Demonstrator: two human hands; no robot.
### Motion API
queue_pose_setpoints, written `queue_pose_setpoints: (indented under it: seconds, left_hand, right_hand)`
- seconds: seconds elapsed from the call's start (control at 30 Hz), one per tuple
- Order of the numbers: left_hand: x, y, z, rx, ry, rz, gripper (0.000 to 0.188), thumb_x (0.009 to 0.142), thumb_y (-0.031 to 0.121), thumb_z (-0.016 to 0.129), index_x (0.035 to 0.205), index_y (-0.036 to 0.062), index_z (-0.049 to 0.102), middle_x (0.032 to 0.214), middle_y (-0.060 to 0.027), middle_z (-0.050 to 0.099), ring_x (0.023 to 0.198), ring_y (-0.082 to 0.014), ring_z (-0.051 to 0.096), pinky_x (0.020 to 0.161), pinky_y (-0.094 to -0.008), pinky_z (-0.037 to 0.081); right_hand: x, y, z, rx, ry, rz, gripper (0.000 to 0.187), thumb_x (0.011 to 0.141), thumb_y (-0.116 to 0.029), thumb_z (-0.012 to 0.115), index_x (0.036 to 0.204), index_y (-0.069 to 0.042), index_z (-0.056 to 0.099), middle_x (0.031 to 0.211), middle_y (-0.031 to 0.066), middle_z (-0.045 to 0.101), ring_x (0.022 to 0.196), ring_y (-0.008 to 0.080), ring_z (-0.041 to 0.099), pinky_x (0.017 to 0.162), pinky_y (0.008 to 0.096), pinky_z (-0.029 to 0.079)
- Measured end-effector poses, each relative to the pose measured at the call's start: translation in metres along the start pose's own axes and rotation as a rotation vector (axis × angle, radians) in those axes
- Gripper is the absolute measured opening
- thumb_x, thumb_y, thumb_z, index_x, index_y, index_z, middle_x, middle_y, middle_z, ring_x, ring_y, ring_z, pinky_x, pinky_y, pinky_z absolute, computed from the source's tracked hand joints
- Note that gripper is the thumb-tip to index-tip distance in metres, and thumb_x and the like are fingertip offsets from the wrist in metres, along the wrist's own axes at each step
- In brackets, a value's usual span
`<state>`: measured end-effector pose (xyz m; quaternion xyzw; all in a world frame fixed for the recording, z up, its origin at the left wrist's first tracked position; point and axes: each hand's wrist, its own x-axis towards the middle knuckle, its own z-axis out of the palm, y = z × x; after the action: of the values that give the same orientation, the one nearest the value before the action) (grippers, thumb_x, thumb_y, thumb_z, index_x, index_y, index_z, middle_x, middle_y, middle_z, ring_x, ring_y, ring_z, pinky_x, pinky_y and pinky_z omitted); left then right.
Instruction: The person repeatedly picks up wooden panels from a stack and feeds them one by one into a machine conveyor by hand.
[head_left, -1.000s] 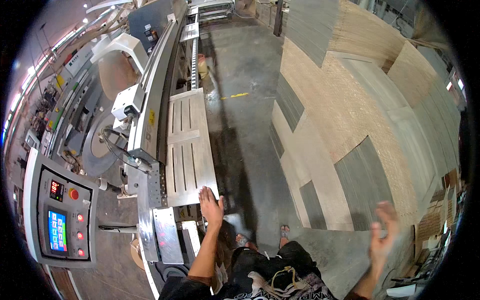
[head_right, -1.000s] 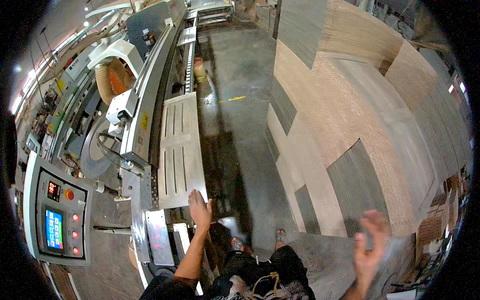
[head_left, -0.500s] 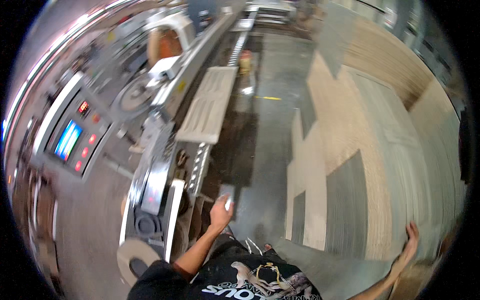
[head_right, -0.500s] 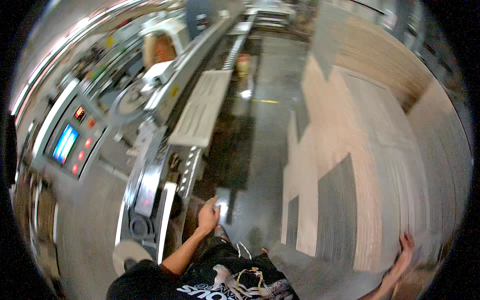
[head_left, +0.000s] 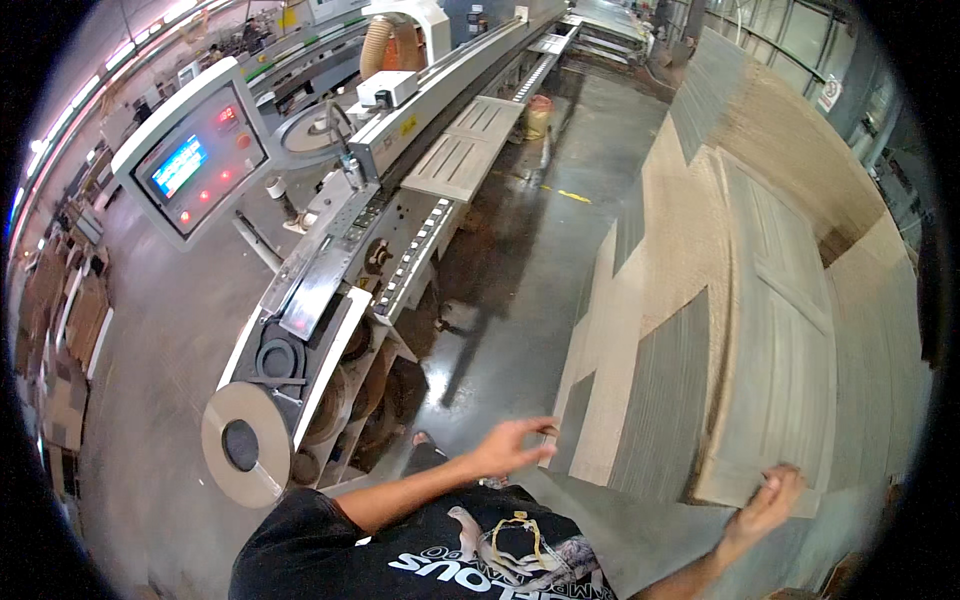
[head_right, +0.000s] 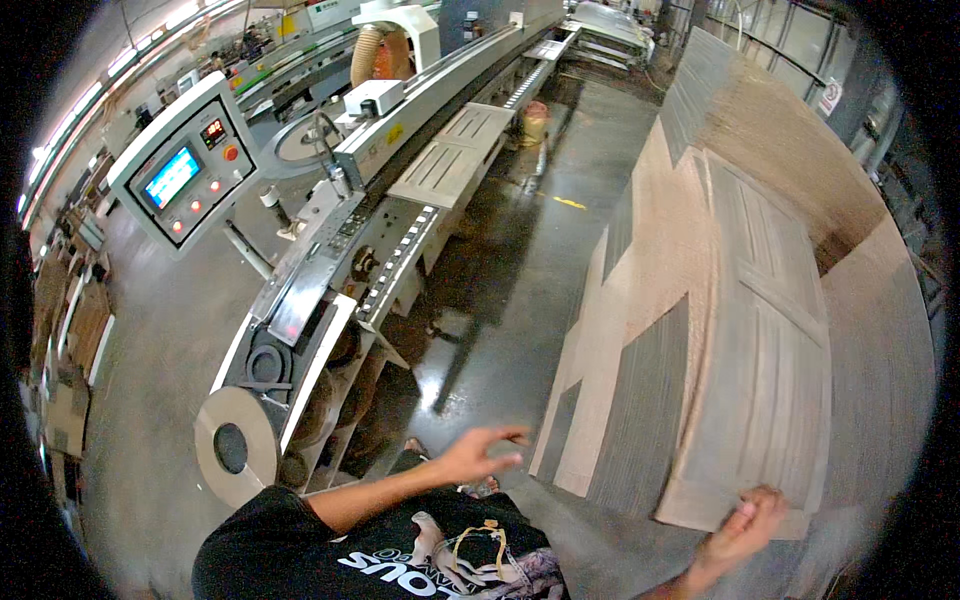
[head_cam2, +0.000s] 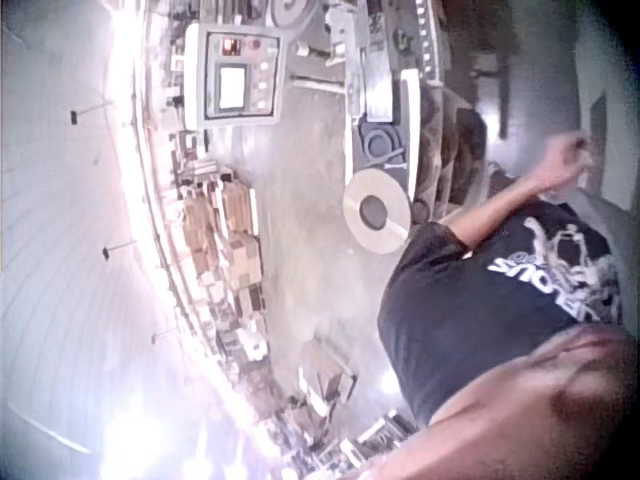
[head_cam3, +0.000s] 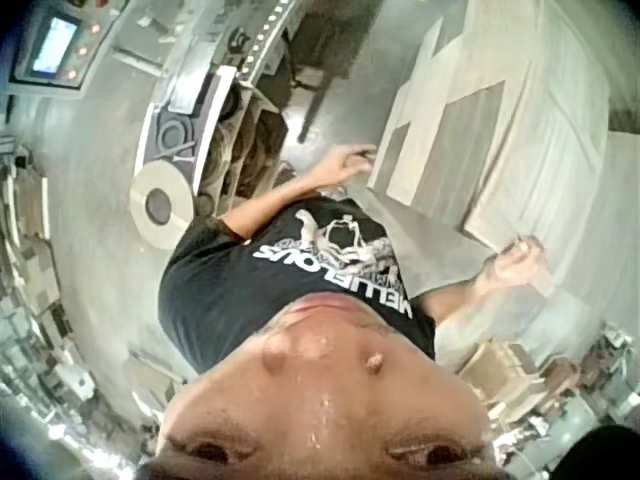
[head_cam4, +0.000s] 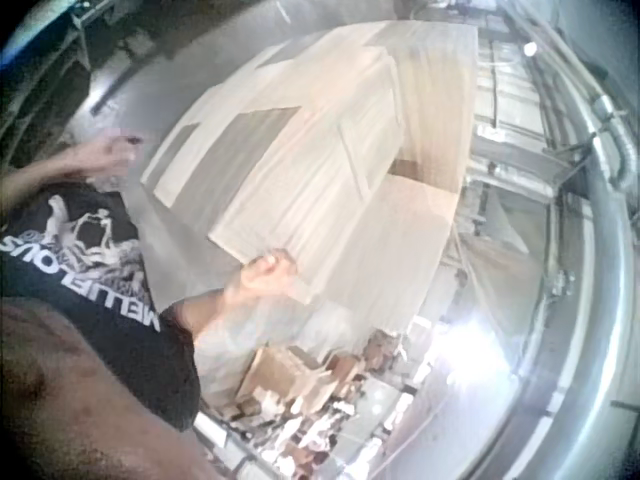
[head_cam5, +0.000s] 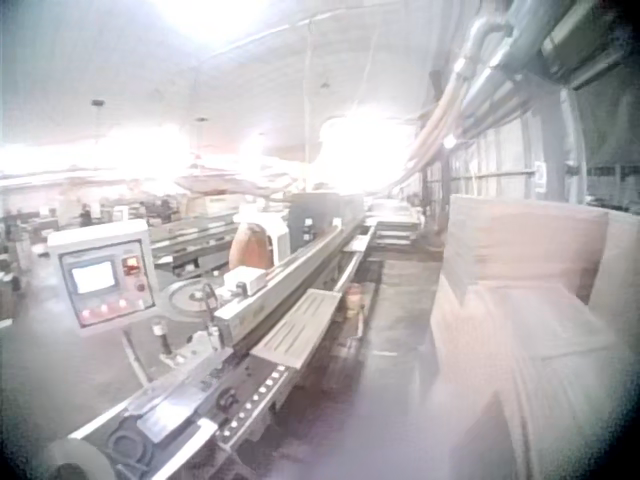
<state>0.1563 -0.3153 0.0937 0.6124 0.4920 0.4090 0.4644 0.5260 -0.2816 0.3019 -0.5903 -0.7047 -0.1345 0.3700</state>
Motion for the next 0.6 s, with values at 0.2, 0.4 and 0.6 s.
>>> queue_pose_setpoints:
  seconds: [0.2, 0.4, 0.6]
  left_hand:
    - [0.014, 0.057, 0.084, -0.263, -0.117, 0.425, 0.087, 0.096, 0.062, 0.052, 0.149, -0.0044, 0.033, 0.151, -0.0249, 0.041, 0.140, -0.0364, 0.039, 0.116, -0.0431, 0.030]
    - [0.037, 0.149, 0.108, -0.633, -0.157, 0.363, 0.078, 0.098, 0.063, 0.049, 0.121, -0.0111, 0.051, 0.111, -0.0224, 0.058, 0.105, -0.0295, 0.053, 0.095, -0.0402, 0.041]
    - [0.060, 0.169, 0.097, -0.681, -0.266, -0.252, 0.055, 0.098, 0.049, 0.059, 0.094, -0.0054, 0.065, 0.086, -0.0074, 0.062, 0.086, -0.0172, 0.055, 0.081, -0.0337, 0.046]
  right_hand:
    - [-0.018, -0.132, 0.018, 0.188, 0.047, 0.029, 0.046, 0.102, -0.039, 0.041, 0.086, 0.000, 0.058, 0.091, 0.0170, 0.056, 0.088, 0.0337, 0.055, 0.080, 0.0449, 0.043]
    - [-0.117, -0.155, 0.014, 0.811, 0.458, 0.092, 0.040, 0.101, -0.033, 0.045, 0.073, -0.005, 0.052, 0.073, 0.0079, 0.050, 0.073, 0.0208, 0.049, 0.068, 0.0356, 0.037]
    - [-0.203, -0.124, 0.061, 0.347, 0.142, -0.230, 0.039, 0.102, -0.032, 0.047, 0.072, -0.007, 0.051, 0.066, 0.0032, 0.046, 0.062, 0.0186, 0.047, 0.058, 0.0336, 0.035]
